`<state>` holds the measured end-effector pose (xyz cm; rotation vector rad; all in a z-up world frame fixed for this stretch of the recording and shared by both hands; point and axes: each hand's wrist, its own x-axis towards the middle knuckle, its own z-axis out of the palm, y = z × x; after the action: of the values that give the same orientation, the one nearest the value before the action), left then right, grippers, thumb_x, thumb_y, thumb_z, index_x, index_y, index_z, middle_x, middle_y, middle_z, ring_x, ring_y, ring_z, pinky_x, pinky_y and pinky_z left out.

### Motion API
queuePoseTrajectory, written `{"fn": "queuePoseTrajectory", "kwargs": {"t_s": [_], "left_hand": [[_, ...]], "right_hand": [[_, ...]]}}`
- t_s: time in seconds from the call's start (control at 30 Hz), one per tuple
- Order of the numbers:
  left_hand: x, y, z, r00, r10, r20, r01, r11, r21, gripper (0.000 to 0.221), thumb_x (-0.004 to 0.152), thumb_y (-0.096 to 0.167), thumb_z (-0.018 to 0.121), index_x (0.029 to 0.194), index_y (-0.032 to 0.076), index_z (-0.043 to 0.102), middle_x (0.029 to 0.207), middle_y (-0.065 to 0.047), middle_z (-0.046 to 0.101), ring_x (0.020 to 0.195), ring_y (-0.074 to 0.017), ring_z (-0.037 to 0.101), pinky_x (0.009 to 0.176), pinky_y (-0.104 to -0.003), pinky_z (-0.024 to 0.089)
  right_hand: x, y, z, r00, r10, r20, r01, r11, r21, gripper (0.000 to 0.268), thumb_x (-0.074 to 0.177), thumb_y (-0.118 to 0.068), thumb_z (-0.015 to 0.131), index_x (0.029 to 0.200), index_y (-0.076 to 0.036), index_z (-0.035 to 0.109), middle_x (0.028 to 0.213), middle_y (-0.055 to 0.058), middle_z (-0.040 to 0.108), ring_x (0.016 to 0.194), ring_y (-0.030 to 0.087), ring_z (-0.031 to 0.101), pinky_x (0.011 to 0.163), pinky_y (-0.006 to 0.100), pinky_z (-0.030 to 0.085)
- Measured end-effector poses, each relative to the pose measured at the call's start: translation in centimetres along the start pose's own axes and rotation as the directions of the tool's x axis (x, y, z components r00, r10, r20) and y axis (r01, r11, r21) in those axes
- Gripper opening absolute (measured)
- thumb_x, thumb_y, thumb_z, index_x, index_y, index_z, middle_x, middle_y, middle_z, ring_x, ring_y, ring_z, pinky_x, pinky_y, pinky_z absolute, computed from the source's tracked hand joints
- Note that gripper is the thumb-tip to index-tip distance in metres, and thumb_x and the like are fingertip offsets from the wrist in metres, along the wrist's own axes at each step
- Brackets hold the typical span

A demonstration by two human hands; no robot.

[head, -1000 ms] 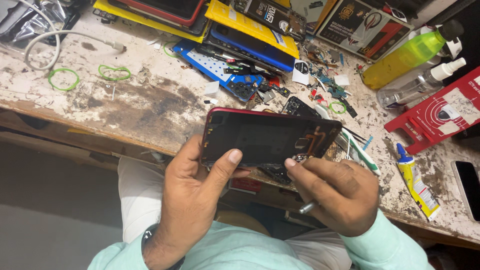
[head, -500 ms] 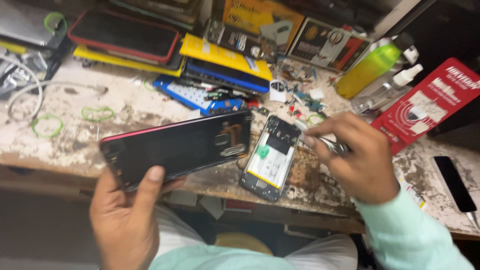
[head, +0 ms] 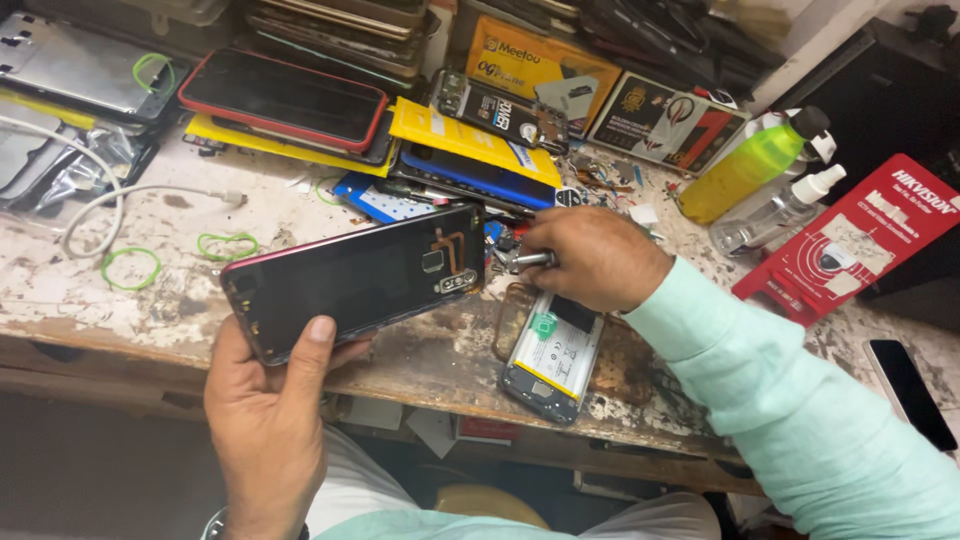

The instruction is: The person uses a screwdriver to remove screws from the internal frame of a disassembled smartphone. They carefully detach the motherboard and other components from the phone's chassis, placing them on the workbench. The person then picks up a separate red phone casing and uses the screwdriver to remove screws from its back panel.

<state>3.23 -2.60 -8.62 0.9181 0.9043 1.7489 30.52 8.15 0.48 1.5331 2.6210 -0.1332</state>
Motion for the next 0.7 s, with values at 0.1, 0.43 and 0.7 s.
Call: {"fn": "queuePoseTrajectory", "kwargs": {"t_s": [0.1, 0.43, 0.7], "left_hand": [[0.1, -0.1, -0.1, 1.0, -0.014, 0.002, 0.014, 1.0, -0.02, 0.02, 0.102, 0.003, 0.061, 0.121, -0.001, 0.057, 0.114, -0.012, 0.07, 0.099, -0.0183, 0.073, 0.088, -0.037, 0.066], [0.1, 0.2, 0.2, 0.999, 0.003, 0.04, 0.002, 0.992, -0.123, 0.024, 0.101, 0.007, 0.063, 0.124, -0.001, 0.059, 0.112, -0.009, 0.071, 0.097, -0.0136, 0.071, 0.087, -0.034, 0.065], [-1.1, 0.9, 0.2, 0.998, 0.061, 0.032, -0.06, 0.998, -0.013, 0.015, 0.103, 0.008, 0.065, 0.115, 0.0, 0.061, 0.104, -0.005, 0.072, 0.093, -0.0092, 0.069, 0.085, -0.025, 0.059]], "right_hand": [[0.8, -0.3, 0.5, 1.0, 0.023, -0.012, -0.024, 0.998, -0.05, 0.036, 0.077, -0.029, 0.08, 0.106, -0.008, 0.075, 0.104, 0.013, 0.069, 0.101, 0.035, 0.066, 0.087, 0.048, 0.052], [0.7, -2.0, 0.3, 1.0, 0.007, -0.002, -0.007, 0.996, -0.086, 0.024, 0.078, -0.024, 0.075, 0.099, -0.013, 0.076, 0.106, 0.009, 0.069, 0.098, 0.033, 0.069, 0.084, 0.046, 0.055], [-1.6, -2.1, -0.9, 0.976, 0.029, -0.217, -0.029, 1.0, 0.004, 0.022, 0.075, -0.014, 0.076, 0.096, -0.01, 0.073, 0.097, 0.005, 0.07, 0.082, 0.023, 0.074, 0.072, 0.04, 0.058]]}}
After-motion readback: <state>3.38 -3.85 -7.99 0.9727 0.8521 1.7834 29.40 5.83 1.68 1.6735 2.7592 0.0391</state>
